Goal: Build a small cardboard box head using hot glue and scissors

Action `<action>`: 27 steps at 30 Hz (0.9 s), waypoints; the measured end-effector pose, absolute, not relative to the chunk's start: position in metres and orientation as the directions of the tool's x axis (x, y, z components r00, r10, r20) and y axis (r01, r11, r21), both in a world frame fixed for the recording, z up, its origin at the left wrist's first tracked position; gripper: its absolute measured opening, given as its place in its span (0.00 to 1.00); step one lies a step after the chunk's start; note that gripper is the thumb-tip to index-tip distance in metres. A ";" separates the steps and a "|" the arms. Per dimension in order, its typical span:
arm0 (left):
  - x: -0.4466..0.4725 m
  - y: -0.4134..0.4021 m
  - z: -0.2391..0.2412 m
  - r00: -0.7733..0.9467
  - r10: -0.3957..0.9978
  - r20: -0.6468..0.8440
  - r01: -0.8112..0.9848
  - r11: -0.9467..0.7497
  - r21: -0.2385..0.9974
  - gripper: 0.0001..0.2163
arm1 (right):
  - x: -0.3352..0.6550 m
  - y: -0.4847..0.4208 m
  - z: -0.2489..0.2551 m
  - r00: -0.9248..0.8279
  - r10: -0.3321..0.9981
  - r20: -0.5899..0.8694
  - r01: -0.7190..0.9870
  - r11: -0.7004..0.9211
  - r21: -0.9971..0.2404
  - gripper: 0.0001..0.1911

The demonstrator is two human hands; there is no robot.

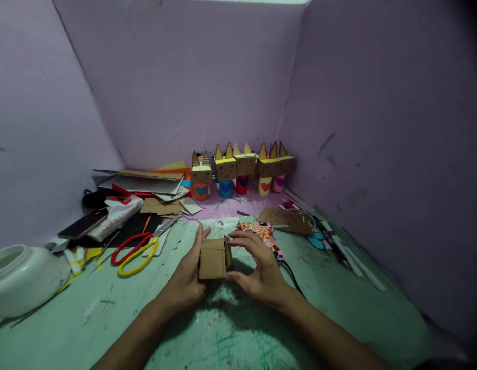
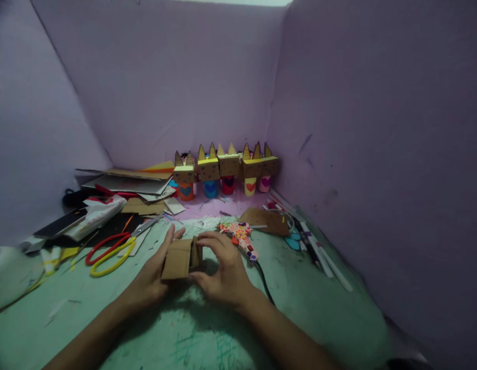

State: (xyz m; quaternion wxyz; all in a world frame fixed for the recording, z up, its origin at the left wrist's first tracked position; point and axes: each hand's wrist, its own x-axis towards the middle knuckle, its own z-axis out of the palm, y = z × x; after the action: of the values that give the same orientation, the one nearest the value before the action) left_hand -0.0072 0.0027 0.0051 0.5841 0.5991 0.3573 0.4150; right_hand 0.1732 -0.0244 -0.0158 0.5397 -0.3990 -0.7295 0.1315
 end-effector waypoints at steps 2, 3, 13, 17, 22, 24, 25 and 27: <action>-0.005 0.002 0.005 0.381 0.924 0.044 -0.045 -0.029 0.999 0.55 | 0.173 -0.024 -0.016 -0.120 0.719 0.685 0.414 0.663 -0.624 0.24; -0.005 0.001 0.004 0.372 0.927 0.036 -0.022 -0.030 0.999 0.54 | 0.173 -0.024 -0.016 -0.129 0.725 0.676 0.404 0.661 -0.632 0.25; -0.018 0.003 -0.015 0.423 0.831 0.360 0.267 -0.494 0.827 0.50 | 0.173 -0.028 -0.017 -0.163 0.711 0.684 0.363 0.688 -0.629 0.22; -0.020 0.004 -0.019 0.457 0.708 0.539 0.292 -0.691 0.661 0.44 | 0.173 -0.029 -0.018 -0.191 0.621 0.760 0.387 0.759 -0.523 0.21; -0.018 0.006 -0.025 0.467 0.601 0.649 0.342 -0.799 0.494 0.41 | 0.172 -0.031 -0.019 -0.202 0.577 0.791 0.418 0.781 -0.464 0.24; -0.017 0.006 -0.027 0.453 0.642 0.619 0.377 -0.767 0.519 0.41 | 0.172 -0.031 -0.020 -0.203 0.583 0.787 0.416 0.779 -0.469 0.26; -0.017 0.005 -0.028 0.444 0.673 0.591 0.397 -0.739 0.543 0.41 | 0.173 -0.030 -0.020 -0.209 0.588 0.782 0.414 0.777 -0.474 0.28; -0.017 0.005 -0.028 0.440 0.730 0.523 0.422 -0.682 0.597 0.41 | 0.173 -0.029 -0.022 -0.234 0.603 0.763 0.415 0.771 -0.483 0.31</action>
State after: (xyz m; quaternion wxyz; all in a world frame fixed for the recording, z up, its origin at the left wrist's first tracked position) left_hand -0.0171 0.0045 -0.0283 0.1934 0.8261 0.3486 0.3982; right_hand 0.1731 -0.0290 -0.0224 0.5259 -0.3263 -0.7804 0.0893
